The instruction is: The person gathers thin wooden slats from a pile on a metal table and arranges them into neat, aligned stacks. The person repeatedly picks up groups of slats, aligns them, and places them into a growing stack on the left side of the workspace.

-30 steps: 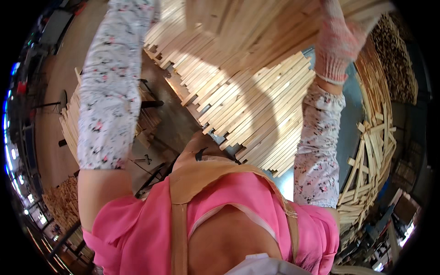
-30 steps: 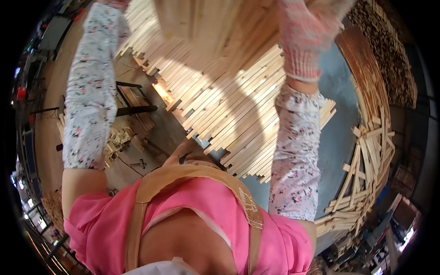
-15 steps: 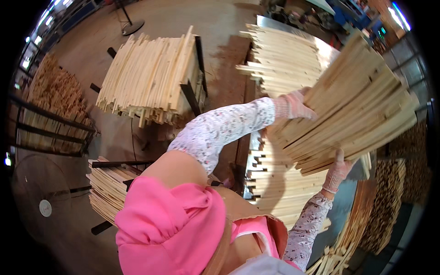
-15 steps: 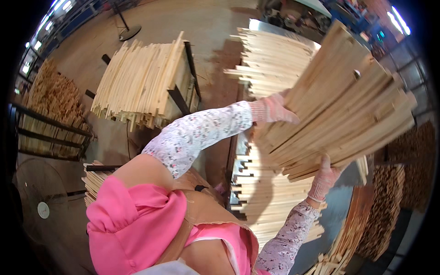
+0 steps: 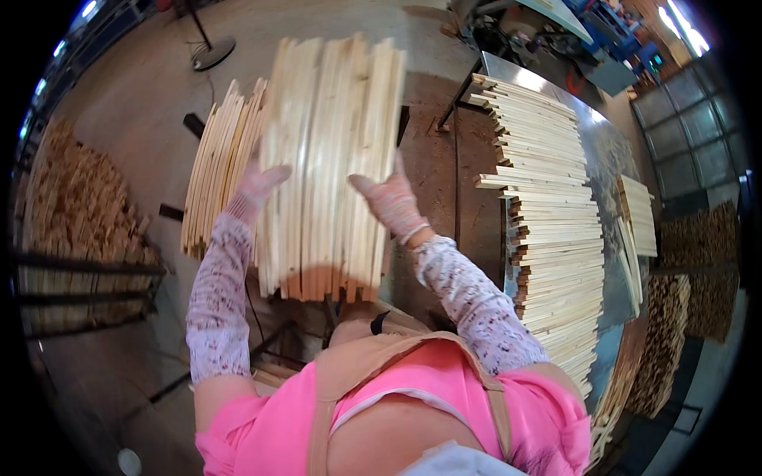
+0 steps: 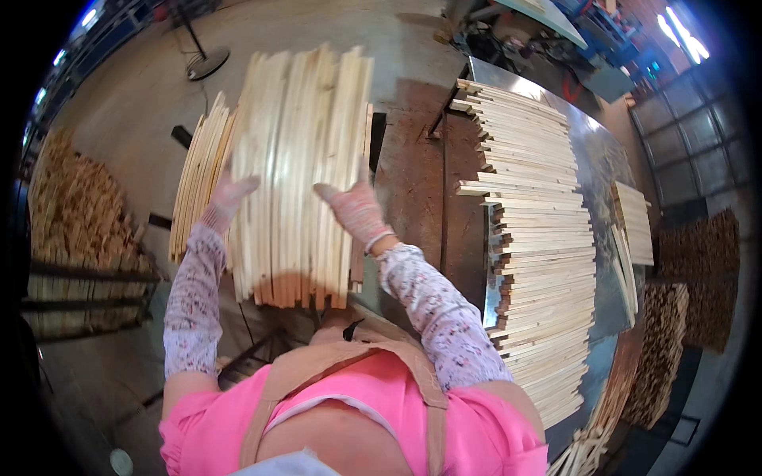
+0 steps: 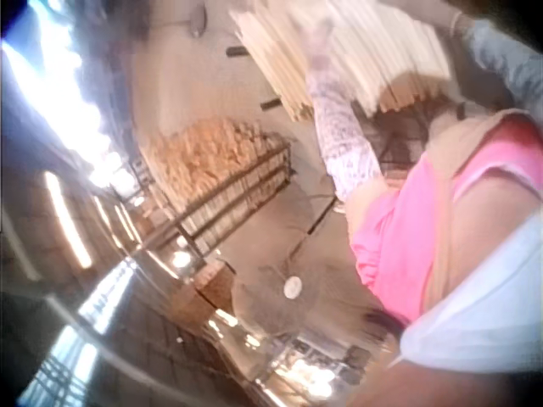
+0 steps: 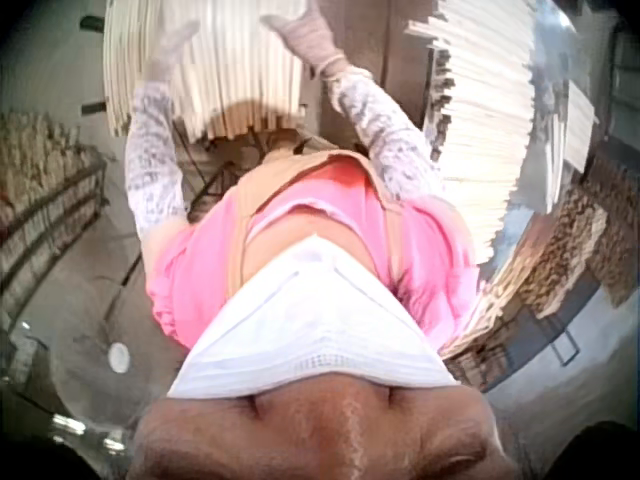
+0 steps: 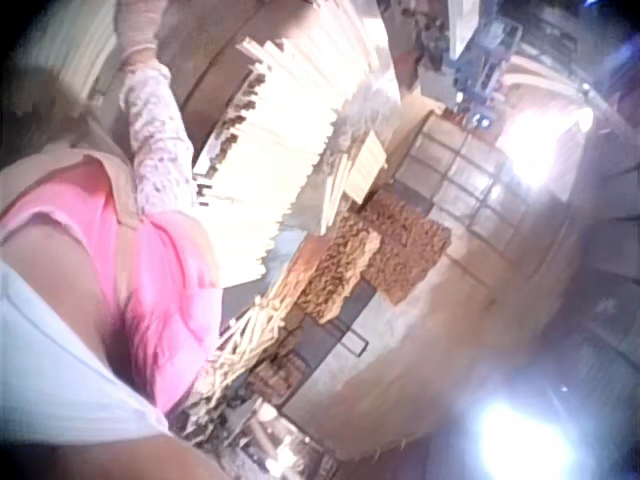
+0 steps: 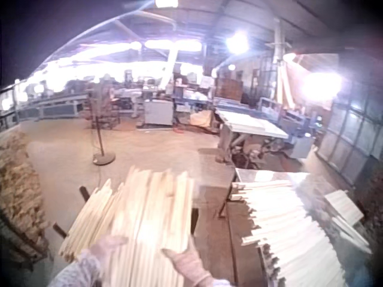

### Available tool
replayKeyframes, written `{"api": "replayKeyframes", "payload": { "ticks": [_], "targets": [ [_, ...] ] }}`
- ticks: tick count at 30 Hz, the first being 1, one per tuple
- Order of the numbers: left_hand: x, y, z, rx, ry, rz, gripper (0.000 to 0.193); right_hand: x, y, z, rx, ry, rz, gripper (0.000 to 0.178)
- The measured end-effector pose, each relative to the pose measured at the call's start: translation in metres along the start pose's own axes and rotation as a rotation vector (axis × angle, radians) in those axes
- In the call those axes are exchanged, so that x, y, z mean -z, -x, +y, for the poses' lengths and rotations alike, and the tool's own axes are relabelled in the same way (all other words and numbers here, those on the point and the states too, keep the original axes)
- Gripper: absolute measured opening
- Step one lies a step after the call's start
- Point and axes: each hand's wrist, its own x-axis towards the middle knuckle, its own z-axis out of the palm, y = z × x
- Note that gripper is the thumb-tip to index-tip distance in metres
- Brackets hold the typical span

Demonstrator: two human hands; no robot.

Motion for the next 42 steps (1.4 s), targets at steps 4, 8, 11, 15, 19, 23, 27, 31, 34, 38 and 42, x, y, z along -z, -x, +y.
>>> {"api": "replayKeyframes", "payload": {
  "ticks": [4, 8, 11, 15, 19, 23, 27, 31, 34, 38, 42],
  "targets": [
    [0.056, -0.026, -0.041, 0.305, -0.009, 0.132, 0.092, -0.039, -0.060, -0.014, -0.254, 0.386, -0.096, 0.108],
    [0.068, -0.077, -0.107, 0.280, -0.599, 0.084, 0.091, -0.042, -0.089, -0.005, -0.254, 0.754, -0.042, 0.107],
    [0.035, -0.086, -0.149, 0.185, -1.195, 0.231, 0.102, -0.041, -0.094, 0.043, -0.130, 0.859, 0.045, 0.102],
    [0.013, -0.097, -0.162, 0.181, -1.104, 0.220, 0.087, -0.038, -0.078, 0.083, 0.026, 0.805, 0.176, 0.085],
    [0.041, -0.082, -0.178, 0.080, -1.016, 0.258, 0.082, -0.044, -0.084, 0.072, 0.074, 0.655, 0.160, 0.070],
    [-0.016, -0.069, -0.136, -0.255, -1.199, 0.326, 0.074, 0.031, -0.009, 0.051, -0.060, 0.376, 0.161, 0.063],
    [-0.183, -0.008, -0.110, -0.647, -0.439, -0.106, 0.065, 0.135, 0.170, 0.035, -0.256, 0.336, 0.254, 0.053],
    [-0.384, 0.118, -0.067, -0.175, -0.225, -0.827, 0.067, 0.194, 0.410, 0.123, -0.811, 0.397, 0.971, 0.056],
    [-0.482, 0.203, -0.124, 0.039, -0.035, -1.075, 0.055, 0.257, 0.612, 0.181, -1.071, 0.505, 1.395, 0.072],
    [-0.553, 0.287, -0.131, -0.193, -0.708, -1.306, 0.073, 0.286, 0.784, 0.155, -1.613, 0.553, 1.442, 0.076],
    [-0.591, 0.336, -0.144, -0.048, -0.707, -0.925, 0.079, 0.285, 0.894, 0.221, -1.632, 0.227, 1.333, 0.082]
  ]
}}
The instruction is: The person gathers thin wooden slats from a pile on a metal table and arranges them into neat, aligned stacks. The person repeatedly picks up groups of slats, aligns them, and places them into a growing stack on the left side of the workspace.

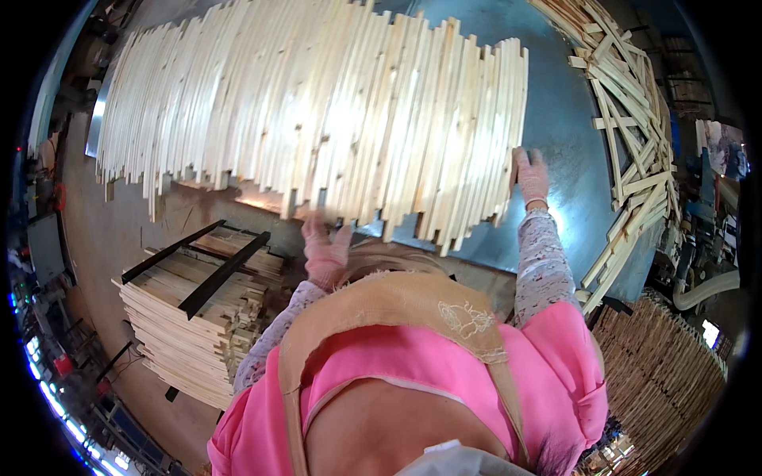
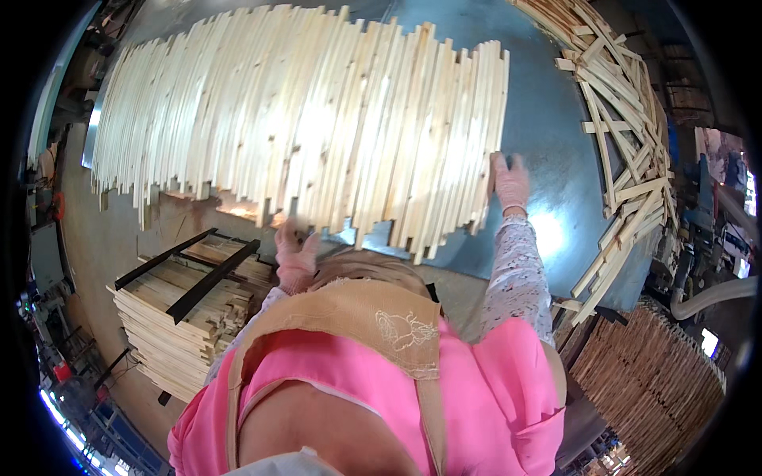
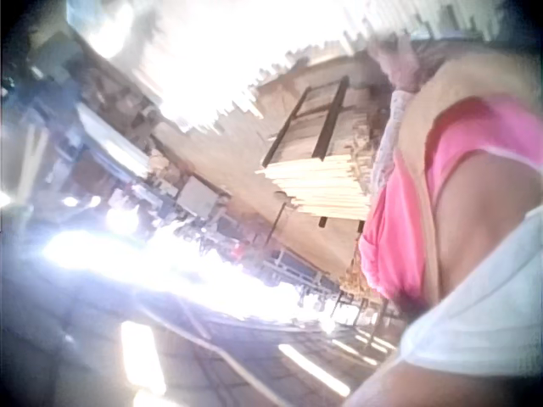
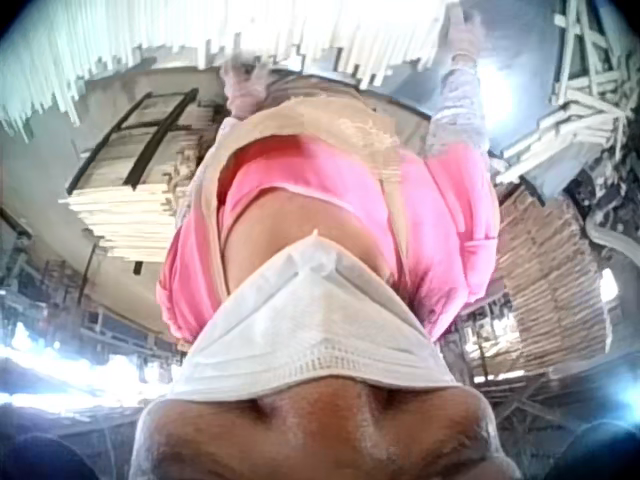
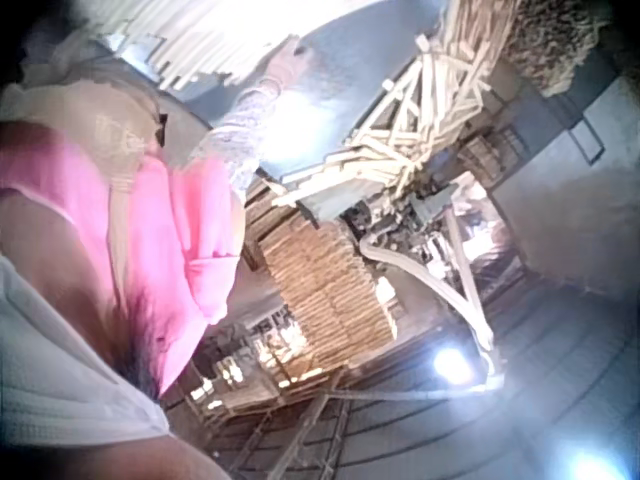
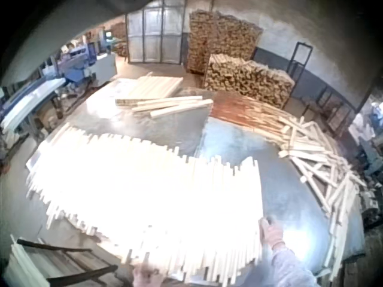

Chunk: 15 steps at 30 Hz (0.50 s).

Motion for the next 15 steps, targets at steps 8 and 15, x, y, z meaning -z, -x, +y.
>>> {"api": "replayKeyframes", "payload": {
  "ticks": [8, 15],
  "targets": [
    [-0.019, 0.028, 0.013, 0.265, 0.288, -0.291, 0.056, -0.001, -0.060, 0.003, 0.064, -0.286, -0.140, 0.070],
    [-0.095, -0.131, 0.108, -0.365, -0.503, -0.116, 0.082, 0.036, -0.148, -0.013, 0.266, -0.044, -0.183, 0.075]
  ]
}}
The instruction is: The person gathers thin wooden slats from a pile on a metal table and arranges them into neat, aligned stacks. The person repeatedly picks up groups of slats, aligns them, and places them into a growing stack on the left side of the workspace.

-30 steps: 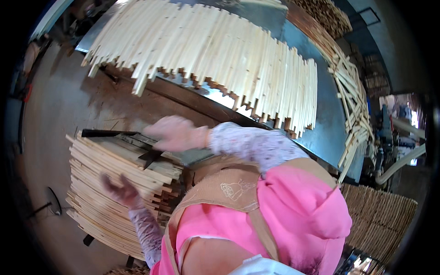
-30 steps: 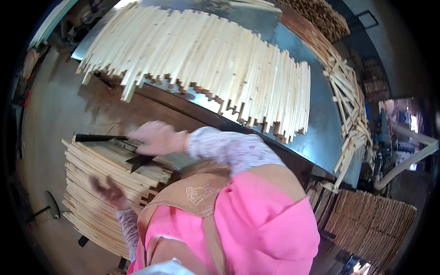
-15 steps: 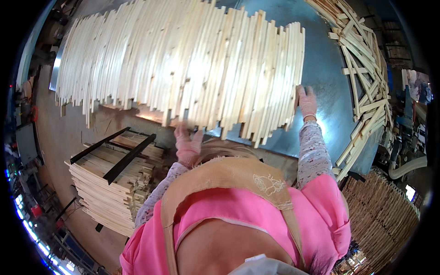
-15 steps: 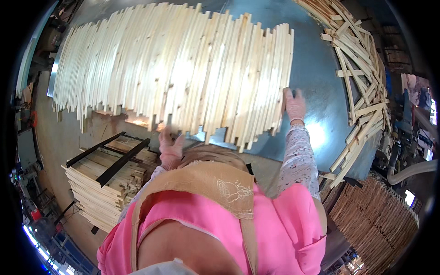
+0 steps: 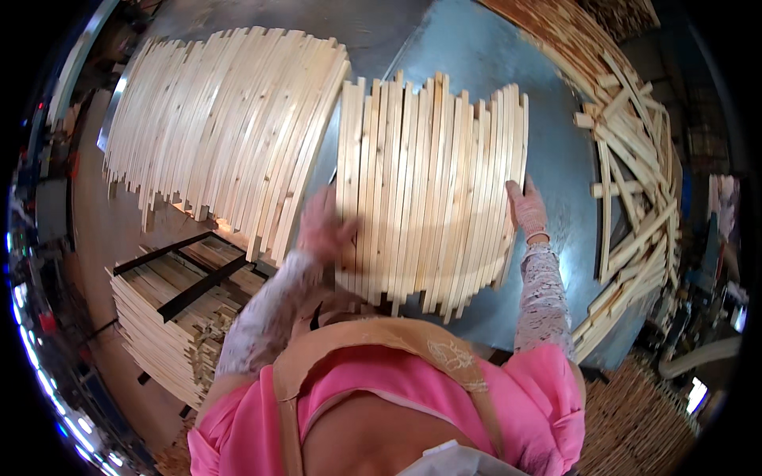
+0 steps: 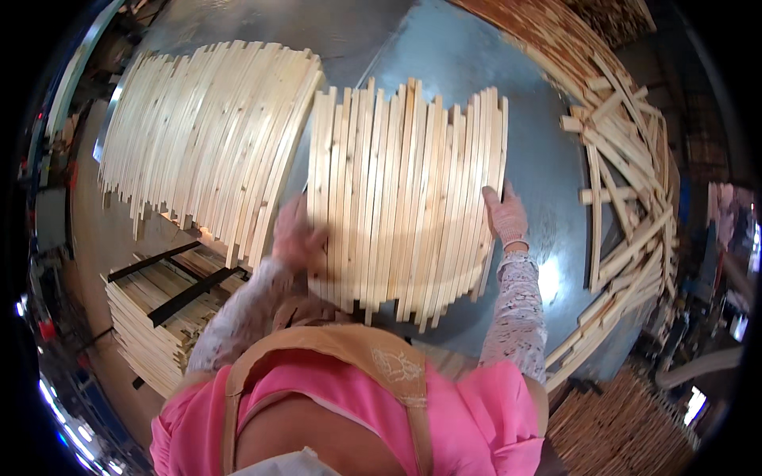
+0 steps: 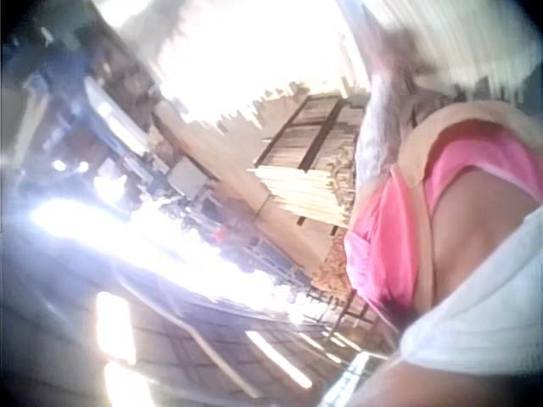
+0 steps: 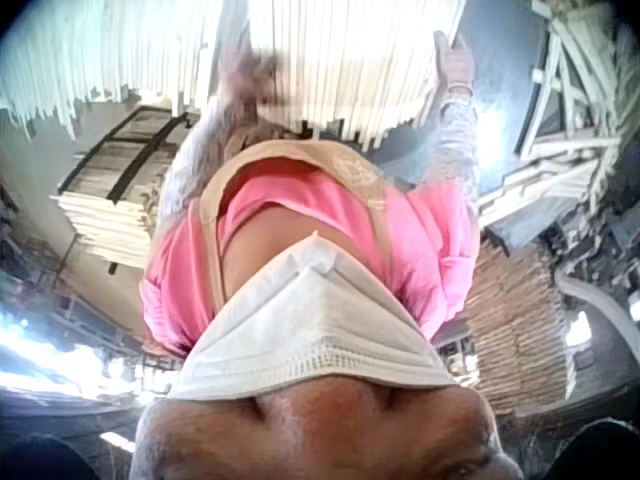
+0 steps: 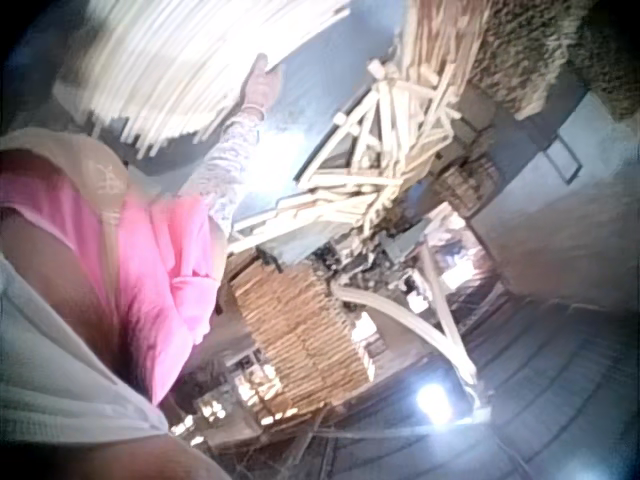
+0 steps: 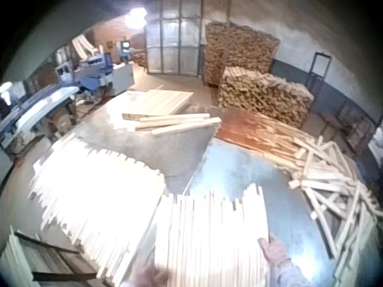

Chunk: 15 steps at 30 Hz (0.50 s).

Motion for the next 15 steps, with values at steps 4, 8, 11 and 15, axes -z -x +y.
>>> {"api": "replayKeyframes", "payload": {
  "ticks": [4, 8, 11, 15],
  "targets": [
    [-0.010, -0.083, 0.033, 0.162, 0.479, 0.122, 0.100, -0.009, -0.045, -0.028, 0.113, -0.247, 0.027, 0.072],
    [-0.008, -0.095, 0.032, 0.479, 0.775, -0.093, 0.107, -0.017, -0.049, -0.015, 0.017, -0.845, -0.167, 0.075],
    [-0.016, -0.104, 0.017, 0.519, 0.880, -0.166, 0.112, -0.009, -0.056, -0.012, 0.104, -0.644, -0.157, 0.073],
    [0.001, -0.102, 0.026, 0.513, 1.024, -0.241, 0.121, -0.004, -0.040, -0.014, 0.085, -0.874, -0.215, 0.077]
  ]
}}
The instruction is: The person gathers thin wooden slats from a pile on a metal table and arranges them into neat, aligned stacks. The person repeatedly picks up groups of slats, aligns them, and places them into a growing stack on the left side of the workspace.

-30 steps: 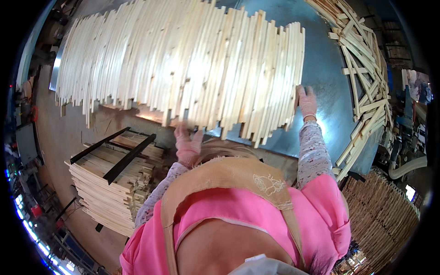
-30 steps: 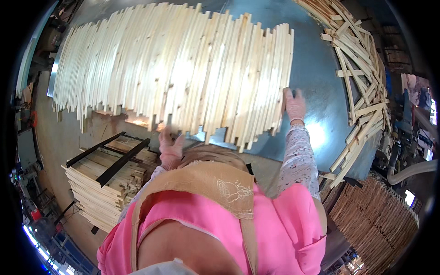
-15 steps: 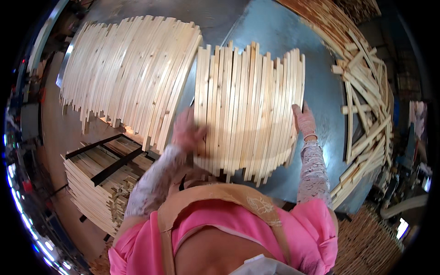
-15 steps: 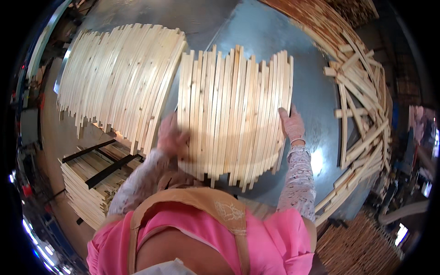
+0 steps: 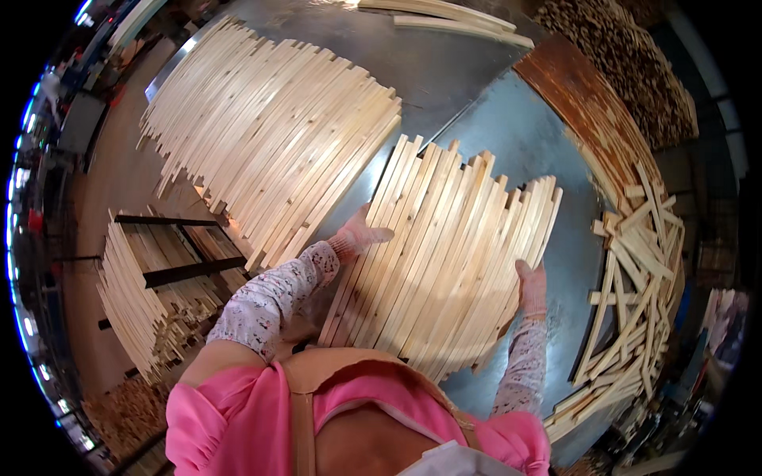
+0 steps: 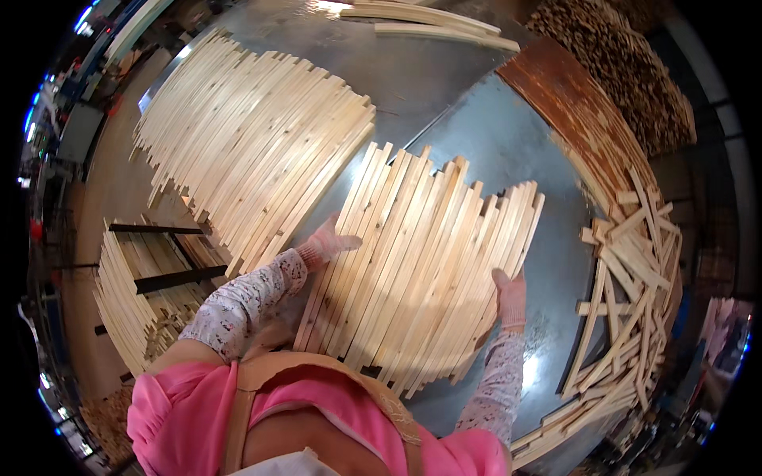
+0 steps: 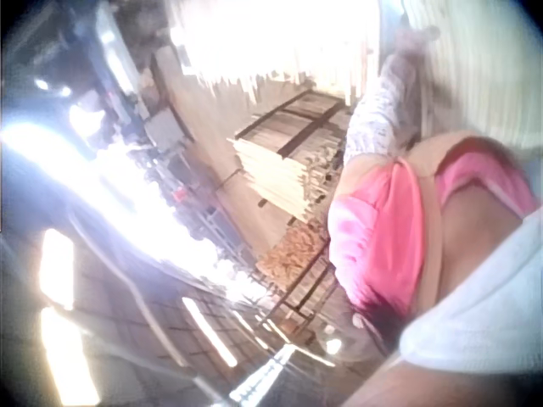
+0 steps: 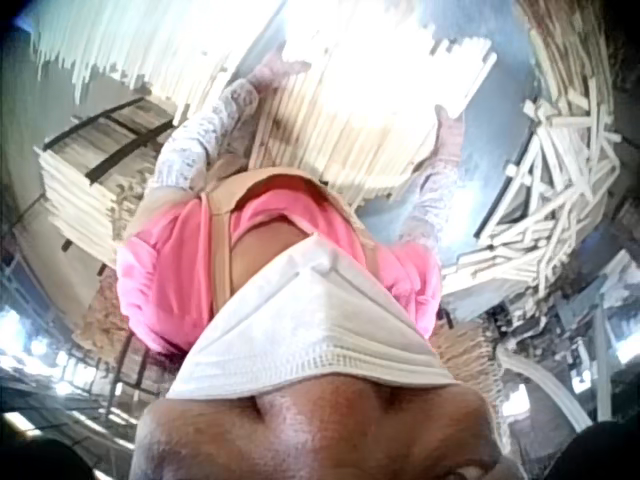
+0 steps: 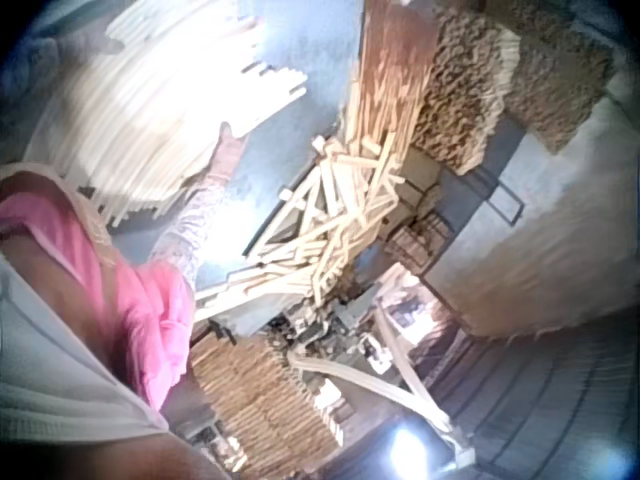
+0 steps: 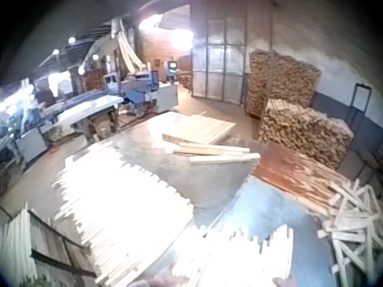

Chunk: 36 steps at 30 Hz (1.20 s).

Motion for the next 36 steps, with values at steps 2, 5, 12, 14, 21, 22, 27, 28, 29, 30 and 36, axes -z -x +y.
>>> {"api": "replayKeyframes", "payload": {
  "ticks": [2, 5, 12, 14, 21, 22, 27, 28, 29, 30, 36],
  "targets": [
    [0.004, -0.008, -0.014, -0.006, 0.038, 0.004, 0.121, -0.001, 0.006, -0.008, 0.017, -0.116, 0.009, 0.079],
    [0.004, 0.019, 0.030, -0.158, 0.052, -0.066, 0.120, 0.004, 0.024, -0.046, 0.177, 0.054, 0.064, 0.075],
    [0.018, 0.086, 0.214, -0.679, 0.224, -0.239, 0.088, 0.074, 0.058, -0.208, 0.630, 0.236, 0.320, 0.063],
    [0.025, 0.081, 0.259, -0.892, 0.179, -0.288, 0.090, 0.061, 0.095, -0.252, 0.770, 0.137, 0.355, 0.061],
    [0.053, 0.004, 0.210, -0.543, 0.421, -0.917, 0.065, 0.049, 0.113, -0.143, 0.632, -0.100, 0.193, 0.053],
    [0.052, 0.001, 0.189, -0.419, 0.546, -0.878, 0.067, 0.044, 0.118, -0.110, 0.698, 0.122, 0.255, 0.053],
    [0.068, 0.015, 0.088, -0.554, -0.150, -0.514, 0.065, 0.029, 0.189, -0.002, 0.461, -0.357, 0.232, 0.061],
    [0.075, 0.019, 0.067, -0.641, -0.464, -0.404, 0.065, 0.014, 0.214, 0.004, 0.266, -0.764, 0.191, 0.061],
    [0.080, 0.026, 0.048, -0.721, -0.789, -0.292, 0.066, 0.007, 0.229, 0.023, 0.180, -0.668, 0.216, 0.061],
    [0.085, 0.035, 0.023, -0.740, -1.075, -0.203, 0.066, -0.004, 0.242, 0.055, 0.076, -0.583, 0.235, 0.062],
    [0.105, 0.051, -0.069, -0.781, -1.507, -0.147, 0.074, -0.026, 0.297, 0.130, 0.393, 1.332, 0.170, 0.051]
  ]
}}
